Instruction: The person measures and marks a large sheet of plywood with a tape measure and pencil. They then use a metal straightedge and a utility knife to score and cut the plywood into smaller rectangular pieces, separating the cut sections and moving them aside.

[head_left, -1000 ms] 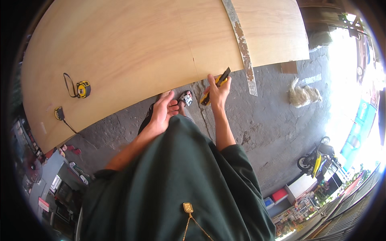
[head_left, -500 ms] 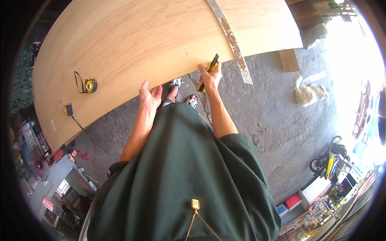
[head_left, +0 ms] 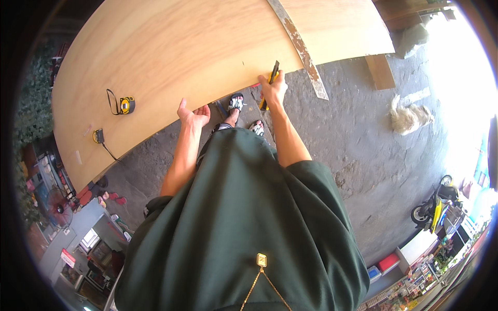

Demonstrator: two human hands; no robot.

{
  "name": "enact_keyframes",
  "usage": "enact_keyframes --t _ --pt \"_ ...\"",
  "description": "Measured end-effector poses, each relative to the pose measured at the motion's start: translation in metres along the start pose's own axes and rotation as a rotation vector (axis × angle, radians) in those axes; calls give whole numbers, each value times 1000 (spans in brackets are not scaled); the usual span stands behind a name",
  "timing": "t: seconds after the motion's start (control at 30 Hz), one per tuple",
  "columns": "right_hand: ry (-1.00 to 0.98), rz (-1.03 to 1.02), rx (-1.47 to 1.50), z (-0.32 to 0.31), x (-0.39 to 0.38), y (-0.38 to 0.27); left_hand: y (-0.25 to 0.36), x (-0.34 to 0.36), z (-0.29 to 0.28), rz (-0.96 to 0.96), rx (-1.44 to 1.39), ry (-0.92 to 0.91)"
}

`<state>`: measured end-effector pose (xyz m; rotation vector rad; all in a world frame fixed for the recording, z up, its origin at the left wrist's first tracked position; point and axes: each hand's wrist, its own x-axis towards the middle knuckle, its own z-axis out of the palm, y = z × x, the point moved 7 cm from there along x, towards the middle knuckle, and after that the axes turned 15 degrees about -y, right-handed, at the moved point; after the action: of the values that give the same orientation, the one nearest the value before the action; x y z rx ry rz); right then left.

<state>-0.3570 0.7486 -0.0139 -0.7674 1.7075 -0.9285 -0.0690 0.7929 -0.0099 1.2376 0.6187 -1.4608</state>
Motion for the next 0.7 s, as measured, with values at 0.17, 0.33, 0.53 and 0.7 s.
enact_keyframes --t 0.17,0.33,0.53,0.7 --pt "9 -45 -20 0 4 5 4 34 -22 -4 112 49" --pt "-27 -3 -45 -1 3 3 9 44 -30 -2 217 -37" --pt "-8 -66 -276 4 3 -4 41 -7 -32 262 640 126" --pt "-121 -212 -228 30 30 -59 109 -28 33 1291 1698 118"
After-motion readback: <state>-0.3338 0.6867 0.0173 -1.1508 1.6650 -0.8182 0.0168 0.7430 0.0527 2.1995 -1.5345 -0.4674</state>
